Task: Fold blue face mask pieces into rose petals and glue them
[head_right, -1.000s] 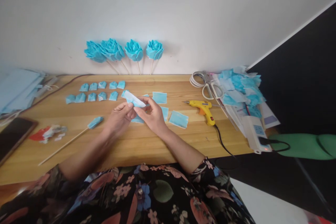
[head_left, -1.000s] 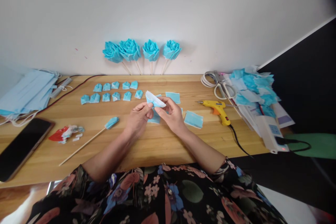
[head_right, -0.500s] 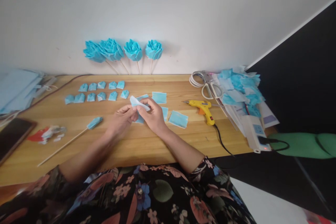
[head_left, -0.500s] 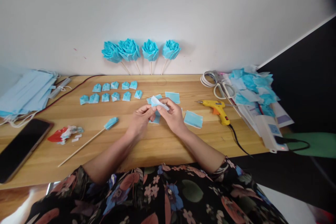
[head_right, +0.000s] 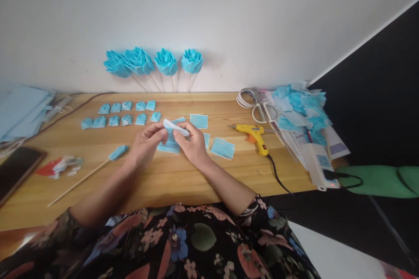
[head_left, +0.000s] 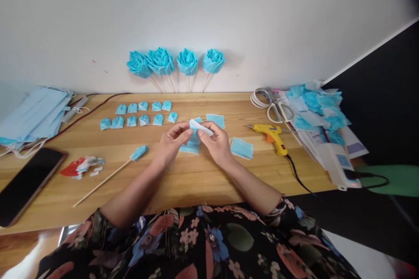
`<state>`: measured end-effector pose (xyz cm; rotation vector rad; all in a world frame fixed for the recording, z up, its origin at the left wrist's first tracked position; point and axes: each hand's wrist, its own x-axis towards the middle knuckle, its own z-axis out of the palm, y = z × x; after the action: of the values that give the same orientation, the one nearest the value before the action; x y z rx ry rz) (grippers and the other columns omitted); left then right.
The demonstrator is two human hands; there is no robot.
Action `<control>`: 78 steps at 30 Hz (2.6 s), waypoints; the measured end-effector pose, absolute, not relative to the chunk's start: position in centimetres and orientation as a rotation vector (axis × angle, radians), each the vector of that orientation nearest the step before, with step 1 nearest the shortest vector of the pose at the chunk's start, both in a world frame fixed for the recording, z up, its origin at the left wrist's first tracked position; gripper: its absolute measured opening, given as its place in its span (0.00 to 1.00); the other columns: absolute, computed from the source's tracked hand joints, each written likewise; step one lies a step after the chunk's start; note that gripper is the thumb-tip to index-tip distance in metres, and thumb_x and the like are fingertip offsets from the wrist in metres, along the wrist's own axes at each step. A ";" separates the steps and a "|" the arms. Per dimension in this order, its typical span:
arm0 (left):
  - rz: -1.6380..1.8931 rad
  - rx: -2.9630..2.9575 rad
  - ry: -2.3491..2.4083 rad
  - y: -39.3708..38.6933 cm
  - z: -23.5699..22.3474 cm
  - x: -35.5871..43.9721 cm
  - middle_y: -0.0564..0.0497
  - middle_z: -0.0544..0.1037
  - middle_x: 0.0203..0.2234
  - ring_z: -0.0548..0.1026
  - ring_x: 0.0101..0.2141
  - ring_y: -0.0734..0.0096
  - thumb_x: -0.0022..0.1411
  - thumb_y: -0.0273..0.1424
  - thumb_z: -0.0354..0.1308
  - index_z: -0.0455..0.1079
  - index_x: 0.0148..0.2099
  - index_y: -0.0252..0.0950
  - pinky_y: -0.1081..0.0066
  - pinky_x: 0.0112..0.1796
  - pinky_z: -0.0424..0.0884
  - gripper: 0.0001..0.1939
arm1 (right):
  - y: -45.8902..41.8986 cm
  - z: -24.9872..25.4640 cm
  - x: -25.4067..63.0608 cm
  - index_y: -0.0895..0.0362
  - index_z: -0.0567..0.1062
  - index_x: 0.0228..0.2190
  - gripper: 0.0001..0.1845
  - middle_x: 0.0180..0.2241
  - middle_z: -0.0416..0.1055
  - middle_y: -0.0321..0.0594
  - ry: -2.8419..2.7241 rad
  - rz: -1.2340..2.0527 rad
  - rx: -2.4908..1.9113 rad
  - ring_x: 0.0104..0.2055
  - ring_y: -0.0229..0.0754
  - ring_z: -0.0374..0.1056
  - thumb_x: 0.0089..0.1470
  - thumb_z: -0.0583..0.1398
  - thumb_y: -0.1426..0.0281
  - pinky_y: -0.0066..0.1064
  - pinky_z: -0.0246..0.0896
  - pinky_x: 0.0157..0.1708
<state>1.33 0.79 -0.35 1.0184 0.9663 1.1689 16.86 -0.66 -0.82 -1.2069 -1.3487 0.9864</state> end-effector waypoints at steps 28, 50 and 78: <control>1.216 0.939 0.889 1.2 -0.6 1.1 0.57 0.71 0.20 0.64 0.22 0.79 0.50 0.37 0.72 0.74 0.31 0.37 0.74 0.27 0.59 0.12 | -0.9 -0.5 16.6 0.55 0.72 0.29 0.08 0.24 0.66 0.31 -1.414 0.967 -1.252 0.27 0.35 0.59 0.54 0.61 0.63 0.28 0.55 0.29; 1.228 0.889 0.766 1.4 -0.6 1.1 0.55 0.72 0.22 0.68 0.25 0.75 0.51 0.45 0.71 0.74 0.41 0.37 0.73 0.29 0.64 0.21 | -0.9 -0.6 16.7 0.55 0.72 0.29 0.09 0.25 0.66 0.31 -1.400 0.931 -1.251 0.27 0.35 0.59 0.55 0.60 0.62 0.29 0.55 0.30; 1.186 0.923 0.846 1.4 -0.3 1.0 0.56 0.71 0.23 0.67 0.25 0.79 0.49 0.36 0.72 0.73 0.31 0.36 0.74 0.31 0.64 0.13 | -1.2 -0.3 16.3 0.54 0.72 0.27 0.08 0.23 0.64 0.31 -1.403 0.973 -1.278 0.27 0.36 0.58 0.53 0.61 0.63 0.28 0.54 0.28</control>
<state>1.01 1.39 -0.30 0.9225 0.8464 1.1860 16.29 -1.16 -0.27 -1.2777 -1.4031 0.9731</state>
